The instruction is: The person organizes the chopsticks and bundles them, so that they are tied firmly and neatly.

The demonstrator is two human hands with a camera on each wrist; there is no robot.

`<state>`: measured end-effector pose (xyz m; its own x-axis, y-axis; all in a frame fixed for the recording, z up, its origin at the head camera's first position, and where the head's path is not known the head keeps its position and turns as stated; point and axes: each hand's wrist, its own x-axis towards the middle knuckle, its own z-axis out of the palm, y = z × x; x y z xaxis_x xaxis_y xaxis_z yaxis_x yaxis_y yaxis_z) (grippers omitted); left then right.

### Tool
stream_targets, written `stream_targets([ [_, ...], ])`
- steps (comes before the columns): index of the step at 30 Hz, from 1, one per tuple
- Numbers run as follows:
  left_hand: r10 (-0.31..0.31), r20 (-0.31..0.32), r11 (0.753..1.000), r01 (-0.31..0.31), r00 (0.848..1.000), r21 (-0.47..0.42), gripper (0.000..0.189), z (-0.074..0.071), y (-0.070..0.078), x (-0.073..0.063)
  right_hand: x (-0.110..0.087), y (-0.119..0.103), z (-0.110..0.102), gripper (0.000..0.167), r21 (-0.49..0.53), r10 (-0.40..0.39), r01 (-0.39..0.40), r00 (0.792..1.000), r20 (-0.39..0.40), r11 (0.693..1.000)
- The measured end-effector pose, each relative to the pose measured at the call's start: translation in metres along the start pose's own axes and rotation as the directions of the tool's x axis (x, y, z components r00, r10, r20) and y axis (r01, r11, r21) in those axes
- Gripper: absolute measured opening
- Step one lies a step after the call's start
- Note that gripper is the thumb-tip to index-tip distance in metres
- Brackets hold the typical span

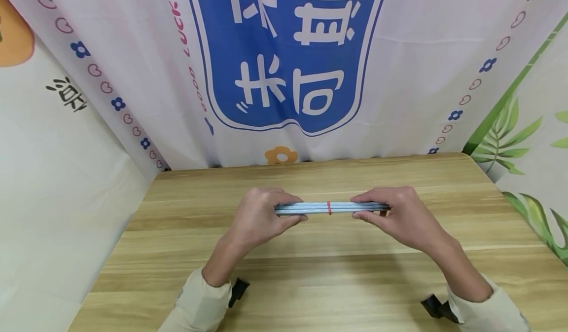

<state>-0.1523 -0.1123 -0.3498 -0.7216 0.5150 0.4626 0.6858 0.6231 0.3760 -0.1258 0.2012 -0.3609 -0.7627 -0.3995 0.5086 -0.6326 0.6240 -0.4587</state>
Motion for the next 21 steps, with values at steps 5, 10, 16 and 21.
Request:
stream_targets([
  [5,-0.007,0.028,1.0,0.007,1.0,-0.012,0.027,-0.003,-0.002,-0.002,-0.001,0.0,0.001,0.025,0.024,0.002,-0.002,1.0,0.004,1.0],
  [10,0.021,0.079,1.0,-0.02,0.997,-0.013,0.027,-0.004,-0.004,-0.004,-0.005,0.002,0.0,0.024,0.044,0.022,-0.023,1.0,0.017,0.999],
  [16,0.06,0.09,0.998,-0.057,0.994,-0.038,0.028,-0.003,-0.006,-0.008,-0.008,0.003,0.0,0.024,0.048,0.035,-0.036,0.999,0.032,0.998],
  [21,0.066,0.022,0.996,-0.065,0.998,-0.069,0.026,-0.003,-0.009,-0.013,-0.007,0.003,0.0,0.024,0.047,0.024,-0.026,0.999,0.041,0.999],
])
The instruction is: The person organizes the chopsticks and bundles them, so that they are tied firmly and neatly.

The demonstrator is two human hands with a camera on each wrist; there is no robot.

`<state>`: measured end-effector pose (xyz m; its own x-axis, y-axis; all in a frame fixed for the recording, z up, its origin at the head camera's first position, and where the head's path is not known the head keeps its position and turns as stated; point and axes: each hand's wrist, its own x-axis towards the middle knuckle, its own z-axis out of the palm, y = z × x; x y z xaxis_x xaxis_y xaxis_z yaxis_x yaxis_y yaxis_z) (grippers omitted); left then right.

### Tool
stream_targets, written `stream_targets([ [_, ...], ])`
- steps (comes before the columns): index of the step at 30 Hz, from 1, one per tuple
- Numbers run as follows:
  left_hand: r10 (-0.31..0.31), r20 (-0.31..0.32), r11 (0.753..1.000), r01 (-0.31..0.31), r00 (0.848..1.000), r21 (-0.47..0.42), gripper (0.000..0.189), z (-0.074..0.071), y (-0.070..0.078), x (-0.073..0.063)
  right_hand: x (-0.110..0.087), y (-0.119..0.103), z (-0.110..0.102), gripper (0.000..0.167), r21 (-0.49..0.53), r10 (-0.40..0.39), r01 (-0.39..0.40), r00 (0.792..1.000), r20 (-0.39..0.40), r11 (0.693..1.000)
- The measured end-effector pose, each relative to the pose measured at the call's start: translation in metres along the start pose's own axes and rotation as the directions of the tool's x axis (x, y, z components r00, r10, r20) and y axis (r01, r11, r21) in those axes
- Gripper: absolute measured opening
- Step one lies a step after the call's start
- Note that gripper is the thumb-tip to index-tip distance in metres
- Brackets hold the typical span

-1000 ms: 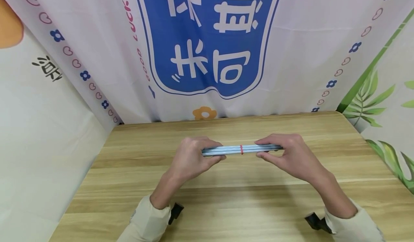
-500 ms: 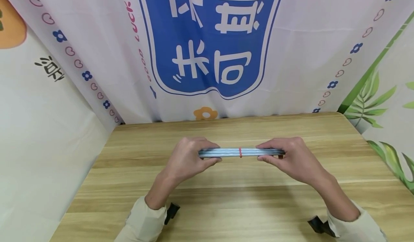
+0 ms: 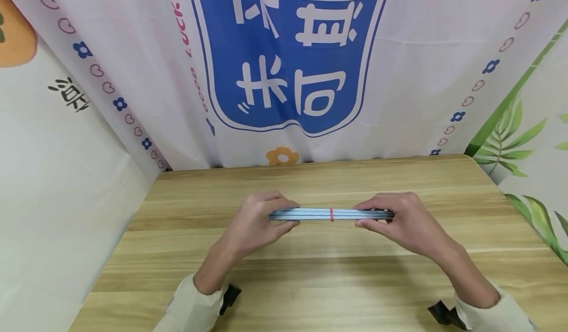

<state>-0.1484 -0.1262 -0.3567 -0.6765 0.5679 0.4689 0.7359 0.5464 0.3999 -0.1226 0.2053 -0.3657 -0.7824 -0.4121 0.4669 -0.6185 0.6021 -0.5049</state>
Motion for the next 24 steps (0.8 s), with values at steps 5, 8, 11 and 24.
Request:
stream_targets([
  [5,-0.056,-0.057,0.998,0.055,0.997,-0.02,0.028,0.001,0.0,-0.004,-0.002,0.005,-0.004,0.027,-0.011,-0.009,0.009,1.0,-0.014,1.0],
  [8,-0.094,-0.074,0.996,0.092,0.993,-0.02,0.029,0.001,-0.001,-0.006,-0.004,0.008,-0.006,0.028,-0.022,-0.01,0.01,0.999,-0.03,1.0],
  [11,-0.107,-0.075,0.994,0.105,0.991,-0.019,0.03,0.003,-0.004,-0.008,-0.007,0.012,-0.006,0.028,-0.028,-0.012,0.011,0.999,-0.037,1.0],
  [24,-0.078,0.056,0.995,0.081,0.995,-0.051,0.028,0.018,-0.023,-0.018,-0.016,0.03,0.008,0.026,0.004,0.003,-0.003,1.0,-0.004,1.0],
])
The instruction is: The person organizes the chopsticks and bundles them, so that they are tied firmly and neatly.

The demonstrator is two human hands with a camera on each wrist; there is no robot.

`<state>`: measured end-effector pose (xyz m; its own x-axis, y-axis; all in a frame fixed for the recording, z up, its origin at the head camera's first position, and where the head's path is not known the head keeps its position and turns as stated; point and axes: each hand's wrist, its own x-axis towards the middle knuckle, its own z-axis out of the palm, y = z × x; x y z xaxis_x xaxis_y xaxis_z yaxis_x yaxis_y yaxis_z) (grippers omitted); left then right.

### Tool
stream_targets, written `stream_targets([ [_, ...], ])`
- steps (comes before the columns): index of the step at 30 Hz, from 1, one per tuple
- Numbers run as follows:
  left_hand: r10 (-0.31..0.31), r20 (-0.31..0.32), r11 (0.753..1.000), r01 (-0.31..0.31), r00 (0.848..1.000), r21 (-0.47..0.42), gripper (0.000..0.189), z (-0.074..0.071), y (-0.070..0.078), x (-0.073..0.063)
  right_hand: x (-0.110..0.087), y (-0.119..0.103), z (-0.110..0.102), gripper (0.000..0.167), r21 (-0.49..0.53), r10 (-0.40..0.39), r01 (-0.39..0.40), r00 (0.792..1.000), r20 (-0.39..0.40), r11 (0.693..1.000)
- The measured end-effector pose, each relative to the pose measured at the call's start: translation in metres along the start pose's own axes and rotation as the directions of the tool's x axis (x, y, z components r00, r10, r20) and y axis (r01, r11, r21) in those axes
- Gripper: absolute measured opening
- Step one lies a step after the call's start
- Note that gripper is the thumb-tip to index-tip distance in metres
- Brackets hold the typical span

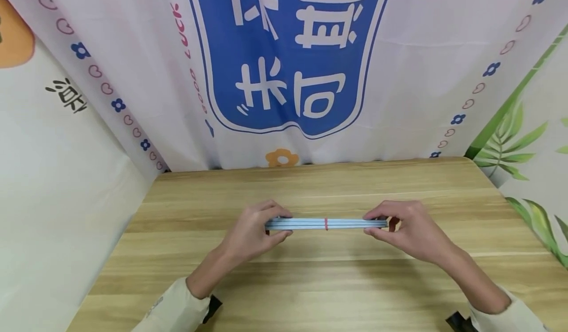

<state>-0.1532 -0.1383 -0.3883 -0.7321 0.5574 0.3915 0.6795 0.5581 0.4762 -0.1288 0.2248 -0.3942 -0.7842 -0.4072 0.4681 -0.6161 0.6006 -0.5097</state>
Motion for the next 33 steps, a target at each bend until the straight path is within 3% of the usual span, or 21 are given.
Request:
stream_targets([
  [6,-0.005,0.026,1.0,0.004,1.0,0.02,0.028,0.01,-0.008,-0.005,-0.003,0.01,0.013,0.025,0.037,-0.005,0.004,1.0,0.01,0.999],
  [16,-0.016,0.058,0.999,0.014,0.998,0.033,0.026,0.024,-0.018,-0.005,-0.004,0.024,0.025,0.024,0.063,0.064,-0.069,0.995,0.073,0.996],
  [33,-0.043,0.176,0.999,0.04,0.983,0.025,0.025,0.042,-0.036,-0.001,-0.005,0.043,0.04,0.018,0.092,0.133,-0.155,0.97,0.205,0.984],
])
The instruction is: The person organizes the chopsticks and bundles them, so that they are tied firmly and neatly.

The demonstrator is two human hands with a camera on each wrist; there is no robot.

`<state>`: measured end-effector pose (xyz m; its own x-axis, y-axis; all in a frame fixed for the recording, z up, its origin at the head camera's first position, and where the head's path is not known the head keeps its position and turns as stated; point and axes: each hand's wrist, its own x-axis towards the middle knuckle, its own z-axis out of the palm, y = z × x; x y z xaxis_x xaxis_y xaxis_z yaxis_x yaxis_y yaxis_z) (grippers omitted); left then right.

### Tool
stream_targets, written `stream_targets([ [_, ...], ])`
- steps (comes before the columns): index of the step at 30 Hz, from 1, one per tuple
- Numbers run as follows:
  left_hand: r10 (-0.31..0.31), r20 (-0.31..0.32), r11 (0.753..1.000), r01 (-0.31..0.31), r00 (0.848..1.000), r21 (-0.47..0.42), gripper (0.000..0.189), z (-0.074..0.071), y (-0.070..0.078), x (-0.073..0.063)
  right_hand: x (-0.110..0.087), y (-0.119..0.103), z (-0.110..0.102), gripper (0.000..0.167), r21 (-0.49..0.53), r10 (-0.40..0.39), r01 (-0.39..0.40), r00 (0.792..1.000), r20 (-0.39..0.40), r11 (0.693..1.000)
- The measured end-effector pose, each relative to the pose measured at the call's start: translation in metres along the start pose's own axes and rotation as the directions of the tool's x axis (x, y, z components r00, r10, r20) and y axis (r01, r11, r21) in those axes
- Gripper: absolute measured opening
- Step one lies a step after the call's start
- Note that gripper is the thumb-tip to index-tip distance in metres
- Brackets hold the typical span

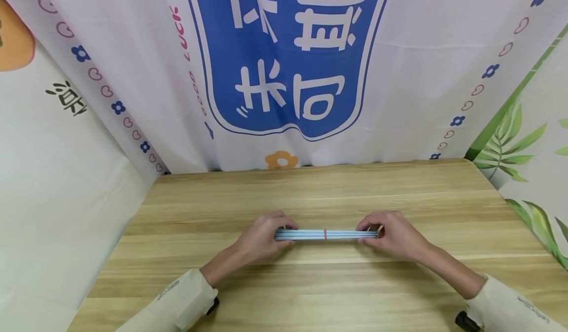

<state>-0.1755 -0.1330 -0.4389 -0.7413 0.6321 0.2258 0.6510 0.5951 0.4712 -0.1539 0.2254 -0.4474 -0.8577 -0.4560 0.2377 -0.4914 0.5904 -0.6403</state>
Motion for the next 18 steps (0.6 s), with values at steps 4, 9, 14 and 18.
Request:
stream_targets([
  [4,-0.013,0.028,1.0,0.013,1.0,-0.001,0.026,-0.0004,-0.0011,0.0022,0.0014,0.0012,0.0005,0.017,-0.007,0.011,-0.01,1.0,0.013,1.0],
  [9,-0.009,0.044,1.0,0.008,0.999,0.011,0.027,-0.0006,-0.004,0.0044,0.0044,0.0022,0.0004,0.015,-0.016,0.023,-0.022,0.999,0.045,1.0],
  [14,0.0,0.079,1.0,-0.002,0.997,0.024,0.029,0.0021,-0.007,0.0062,0.0048,0.0053,0.0031,0.014,-0.019,0.031,-0.03,0.997,0.067,0.999],
  [18,-0.004,0.118,0.999,0.0,0.993,0.038,0.031,0.0047,-0.008,0.0073,0.0038,0.0072,0.0049,0.013,-0.021,0.041,-0.039,0.995,0.093,0.999],
])
